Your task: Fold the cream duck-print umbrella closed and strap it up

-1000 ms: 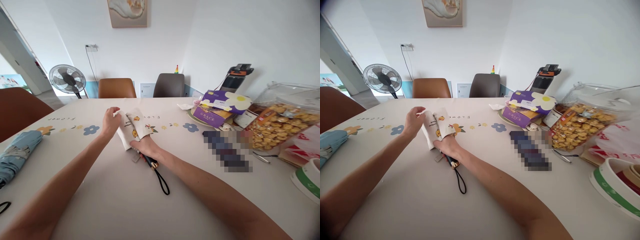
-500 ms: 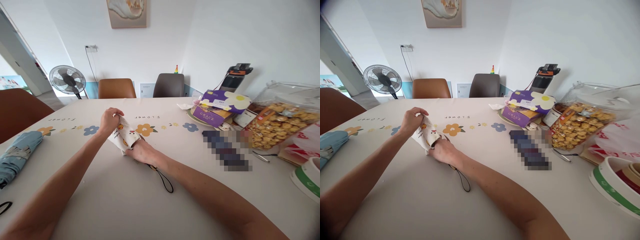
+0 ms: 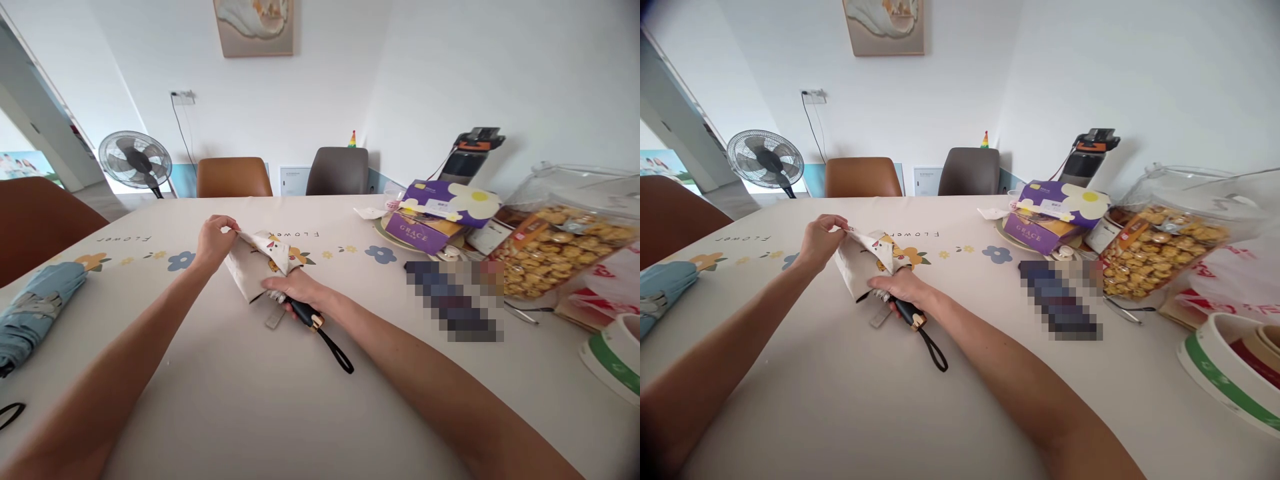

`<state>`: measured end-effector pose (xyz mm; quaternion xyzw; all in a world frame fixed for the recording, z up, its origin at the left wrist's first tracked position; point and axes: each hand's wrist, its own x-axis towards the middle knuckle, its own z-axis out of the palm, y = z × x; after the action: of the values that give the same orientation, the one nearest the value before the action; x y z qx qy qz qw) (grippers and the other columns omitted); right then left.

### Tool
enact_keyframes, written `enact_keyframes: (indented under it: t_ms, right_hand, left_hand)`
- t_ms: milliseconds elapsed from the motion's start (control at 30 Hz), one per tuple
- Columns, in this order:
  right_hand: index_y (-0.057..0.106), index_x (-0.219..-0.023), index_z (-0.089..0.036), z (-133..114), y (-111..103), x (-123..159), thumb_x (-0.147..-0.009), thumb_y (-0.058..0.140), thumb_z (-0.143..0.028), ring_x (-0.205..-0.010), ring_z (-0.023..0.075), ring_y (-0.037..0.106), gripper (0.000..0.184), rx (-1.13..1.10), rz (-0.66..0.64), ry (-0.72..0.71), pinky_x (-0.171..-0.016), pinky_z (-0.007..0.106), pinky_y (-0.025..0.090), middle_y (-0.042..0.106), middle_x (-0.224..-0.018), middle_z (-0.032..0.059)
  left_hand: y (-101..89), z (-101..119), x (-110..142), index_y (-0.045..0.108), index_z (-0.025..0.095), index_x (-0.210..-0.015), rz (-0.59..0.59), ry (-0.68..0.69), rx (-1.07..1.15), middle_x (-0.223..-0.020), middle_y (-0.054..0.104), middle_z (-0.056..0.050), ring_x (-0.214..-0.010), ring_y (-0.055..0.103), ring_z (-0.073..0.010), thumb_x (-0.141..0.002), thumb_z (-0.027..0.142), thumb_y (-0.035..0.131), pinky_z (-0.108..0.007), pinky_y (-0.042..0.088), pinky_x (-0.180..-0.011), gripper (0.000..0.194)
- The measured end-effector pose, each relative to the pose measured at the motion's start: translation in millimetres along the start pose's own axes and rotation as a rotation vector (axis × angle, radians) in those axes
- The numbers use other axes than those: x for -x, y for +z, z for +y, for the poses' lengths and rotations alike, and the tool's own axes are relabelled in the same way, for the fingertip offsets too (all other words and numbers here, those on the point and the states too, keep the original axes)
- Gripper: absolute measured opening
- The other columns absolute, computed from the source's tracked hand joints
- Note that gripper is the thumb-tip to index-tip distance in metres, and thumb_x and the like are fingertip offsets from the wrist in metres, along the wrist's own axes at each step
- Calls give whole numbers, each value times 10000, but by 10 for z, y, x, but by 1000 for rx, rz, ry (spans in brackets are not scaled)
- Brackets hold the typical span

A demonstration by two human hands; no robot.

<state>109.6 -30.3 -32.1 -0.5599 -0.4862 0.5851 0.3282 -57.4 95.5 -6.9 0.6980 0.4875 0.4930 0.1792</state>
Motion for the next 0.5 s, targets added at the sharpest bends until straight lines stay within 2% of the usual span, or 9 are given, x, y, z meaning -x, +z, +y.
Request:
enact_keyframes:
  t_ms: [133,200,267,400,500]
  right_hand:
    - [457,-745,-173,9,-74,-32,-679,715,-411,-365,70,438,357,-114,-37,20,-300,167,393,443,-473,-60]
    - [450,-737,-176,5,-89,-24,-668,721,-458,-374,68,439,397,-149,-56,12,-301,163,397,444,-476,-59]
    - [444,-728,-179,-2,-88,-5,-666,708,-508,-375,70,437,427,-156,-63,3,-297,167,398,436,-470,-60]
    - [470,-788,-180,-3,-53,21,-648,726,-507,-362,77,433,438,-106,-11,-10,-280,175,381,439,-472,-62]
    - [491,-877,-192,18,-41,6,-646,738,-476,-358,75,429,442,-116,3,-42,-285,175,376,445,-491,-70]
  left_hand:
    - [36,-101,-5,618,193,-659,-36,-96,24,-1028,607,-32,-980,553,-213,-629,146,510,-347,422,-889,122]
    - [15,-118,-12,609,189,-648,-72,-94,-11,-1055,603,-40,-989,548,-225,-642,142,508,-357,435,-868,111]
    - [-18,-95,-5,601,191,-621,-125,60,-135,-1095,598,-40,-1073,505,-244,-665,111,483,-390,395,-925,149]
    - [-46,61,77,638,214,-718,-294,558,-371,-1190,573,-17,-1188,422,-223,-719,36,404,-467,205,-1054,295]
    - [-27,201,146,635,220,-751,-412,724,-365,-1117,608,-16,-1099,483,-199,-731,45,413,-463,220,-1044,283]
